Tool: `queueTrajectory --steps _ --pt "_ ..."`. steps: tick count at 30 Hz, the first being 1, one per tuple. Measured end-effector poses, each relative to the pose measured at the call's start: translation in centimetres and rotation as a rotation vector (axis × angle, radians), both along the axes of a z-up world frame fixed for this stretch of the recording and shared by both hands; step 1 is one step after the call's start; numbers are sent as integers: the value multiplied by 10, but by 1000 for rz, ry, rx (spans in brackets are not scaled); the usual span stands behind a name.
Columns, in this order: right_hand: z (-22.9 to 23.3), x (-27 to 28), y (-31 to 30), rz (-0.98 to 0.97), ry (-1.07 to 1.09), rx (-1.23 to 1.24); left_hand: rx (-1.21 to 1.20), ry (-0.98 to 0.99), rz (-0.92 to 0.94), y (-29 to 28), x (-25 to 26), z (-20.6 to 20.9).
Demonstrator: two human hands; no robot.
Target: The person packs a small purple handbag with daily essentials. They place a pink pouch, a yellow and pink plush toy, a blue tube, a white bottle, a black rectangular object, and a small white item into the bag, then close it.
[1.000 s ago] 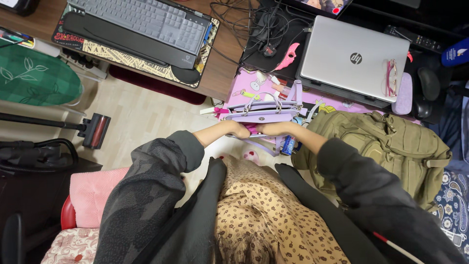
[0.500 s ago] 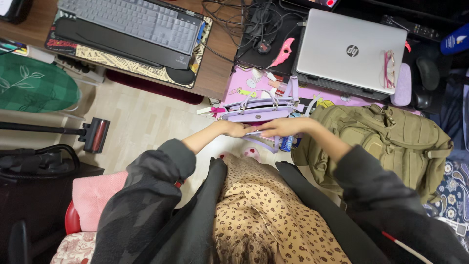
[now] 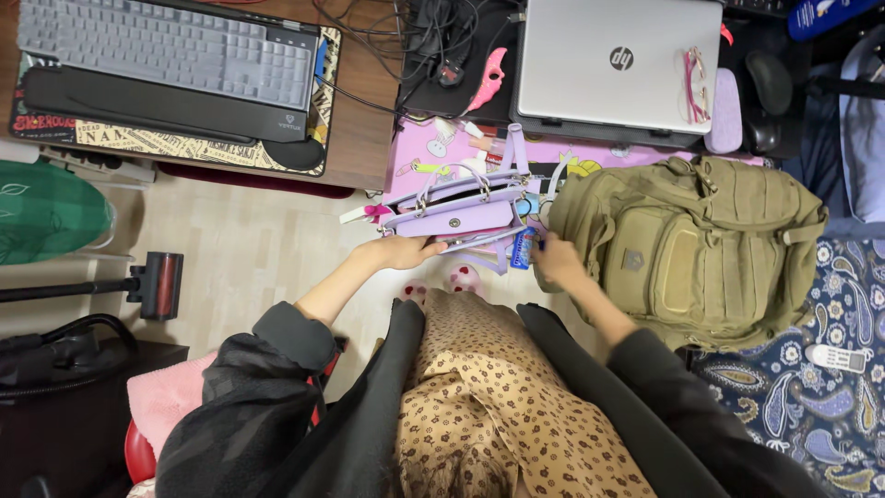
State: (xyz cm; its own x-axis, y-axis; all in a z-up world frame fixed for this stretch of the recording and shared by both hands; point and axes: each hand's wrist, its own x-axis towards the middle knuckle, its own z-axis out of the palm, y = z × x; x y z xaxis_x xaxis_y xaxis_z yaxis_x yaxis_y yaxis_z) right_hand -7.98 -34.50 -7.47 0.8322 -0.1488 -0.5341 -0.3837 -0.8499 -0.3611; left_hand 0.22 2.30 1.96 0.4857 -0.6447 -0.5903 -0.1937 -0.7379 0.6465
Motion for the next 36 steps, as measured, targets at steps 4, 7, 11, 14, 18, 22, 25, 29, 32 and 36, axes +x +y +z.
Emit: queueTrajectory --steps 4,7,11,14,18,22,25,29,32,36 --pt "-40 1 40 81 -411 -105 3 -9 42 -1 -5 -2" --pt "-35 13 48 57 -249 -178 47 -5 71 0 -6 -4" --pt "6 16 37 84 -347 -140 40 60 37 -2 4 -8" --pt "60 25 21 53 -473 -10 -178 130 94 -2 18 -12" --pt "141 38 -7 18 -621 363 -283 370 74 -2 34 -25" --pt "180 47 6 -14 -587 677 -166 597 183 -1 49 -46" --pt "180 53 27 -39 -557 1007 -113 710 206 -4 55 -63" --pt "165 61 43 -40 -589 1152 -118 744 213 -9 61 -70" --pt "150 67 53 -32 -629 1200 -86 767 210 -12 62 -61" --pt "141 73 67 51 -669 1156 -80 744 191 -13 59 -39"
